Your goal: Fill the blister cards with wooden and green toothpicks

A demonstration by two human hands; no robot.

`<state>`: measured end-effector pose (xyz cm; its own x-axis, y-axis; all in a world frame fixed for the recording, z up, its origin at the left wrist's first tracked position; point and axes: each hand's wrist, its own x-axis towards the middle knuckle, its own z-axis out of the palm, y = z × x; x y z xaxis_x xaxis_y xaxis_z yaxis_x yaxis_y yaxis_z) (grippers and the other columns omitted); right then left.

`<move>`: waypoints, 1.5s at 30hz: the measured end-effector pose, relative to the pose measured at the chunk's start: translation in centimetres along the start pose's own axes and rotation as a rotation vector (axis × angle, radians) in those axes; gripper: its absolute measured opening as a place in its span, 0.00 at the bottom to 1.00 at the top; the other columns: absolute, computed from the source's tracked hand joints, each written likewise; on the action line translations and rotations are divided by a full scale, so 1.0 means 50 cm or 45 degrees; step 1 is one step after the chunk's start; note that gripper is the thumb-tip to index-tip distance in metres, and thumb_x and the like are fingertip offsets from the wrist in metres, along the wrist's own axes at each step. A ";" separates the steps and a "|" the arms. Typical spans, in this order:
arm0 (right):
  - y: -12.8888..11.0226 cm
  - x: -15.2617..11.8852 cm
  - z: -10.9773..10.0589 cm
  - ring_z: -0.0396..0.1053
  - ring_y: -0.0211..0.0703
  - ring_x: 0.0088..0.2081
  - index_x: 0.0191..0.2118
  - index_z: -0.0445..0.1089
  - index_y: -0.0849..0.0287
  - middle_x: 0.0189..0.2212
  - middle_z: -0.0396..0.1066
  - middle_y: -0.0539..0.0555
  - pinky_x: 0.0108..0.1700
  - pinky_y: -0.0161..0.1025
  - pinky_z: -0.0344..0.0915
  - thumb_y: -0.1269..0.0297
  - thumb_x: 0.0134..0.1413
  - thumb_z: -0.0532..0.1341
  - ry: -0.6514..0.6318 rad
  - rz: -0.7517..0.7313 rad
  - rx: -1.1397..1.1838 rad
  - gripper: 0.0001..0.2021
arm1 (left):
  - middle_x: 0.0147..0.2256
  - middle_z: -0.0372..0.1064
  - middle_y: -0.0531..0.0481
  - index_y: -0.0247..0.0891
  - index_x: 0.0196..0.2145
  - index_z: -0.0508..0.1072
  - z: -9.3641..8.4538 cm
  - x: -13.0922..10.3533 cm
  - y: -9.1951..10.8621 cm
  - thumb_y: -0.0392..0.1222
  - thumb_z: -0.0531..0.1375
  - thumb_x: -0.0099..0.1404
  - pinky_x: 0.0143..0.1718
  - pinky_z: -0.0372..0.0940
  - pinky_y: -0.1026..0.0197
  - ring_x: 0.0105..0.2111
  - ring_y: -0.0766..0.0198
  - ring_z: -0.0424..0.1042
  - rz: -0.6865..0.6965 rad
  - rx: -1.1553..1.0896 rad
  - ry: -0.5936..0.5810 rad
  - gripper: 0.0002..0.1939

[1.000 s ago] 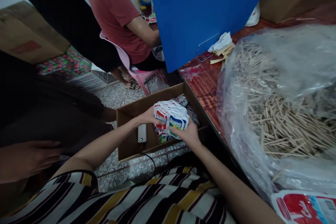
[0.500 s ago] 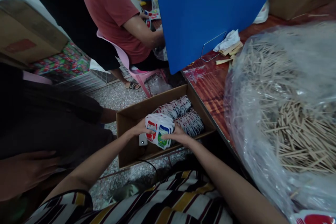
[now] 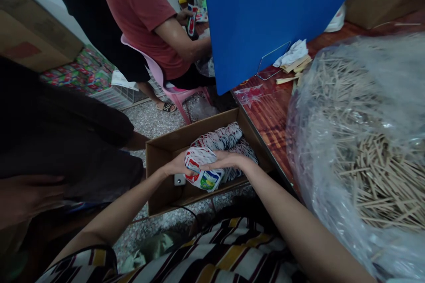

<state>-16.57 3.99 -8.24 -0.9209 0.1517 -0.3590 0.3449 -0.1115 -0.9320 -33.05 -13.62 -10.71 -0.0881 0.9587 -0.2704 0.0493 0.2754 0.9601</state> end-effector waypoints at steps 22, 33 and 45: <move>0.090 0.011 -0.028 0.75 0.47 0.29 0.42 0.70 0.62 0.31 0.78 0.54 0.32 0.41 0.73 0.67 0.27 0.73 0.323 0.209 0.395 0.28 | 0.39 0.72 0.45 0.32 0.47 0.66 -0.027 0.210 0.088 0.37 0.70 0.38 0.36 0.67 0.58 0.37 0.57 0.71 0.067 0.389 -0.380 0.36; 0.089 -0.011 -0.056 0.76 0.53 0.33 0.41 0.72 0.62 0.33 0.78 0.57 0.39 0.45 0.74 0.69 0.30 0.72 0.357 0.189 0.713 0.24 | 0.44 0.70 0.42 0.35 0.57 0.61 -0.016 0.270 0.158 0.48 0.67 0.50 0.45 0.64 0.55 0.42 0.56 0.71 0.227 0.264 -0.321 0.39; 0.130 -0.013 -0.053 0.77 0.53 0.34 0.40 0.73 0.62 0.33 0.78 0.57 0.40 0.46 0.74 0.70 0.36 0.69 0.328 0.312 0.840 0.19 | 0.48 0.66 0.40 0.35 0.51 0.64 0.039 0.166 -0.055 0.49 0.52 0.66 0.48 0.61 0.55 0.49 0.57 0.65 -0.456 0.101 1.232 0.20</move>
<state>-13.24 5.74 -14.18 -0.7320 0.2632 -0.6284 0.2796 -0.7251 -0.6294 -32.00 -6.28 -15.72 -0.8708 0.3621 -0.3326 -0.0751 0.5705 0.8178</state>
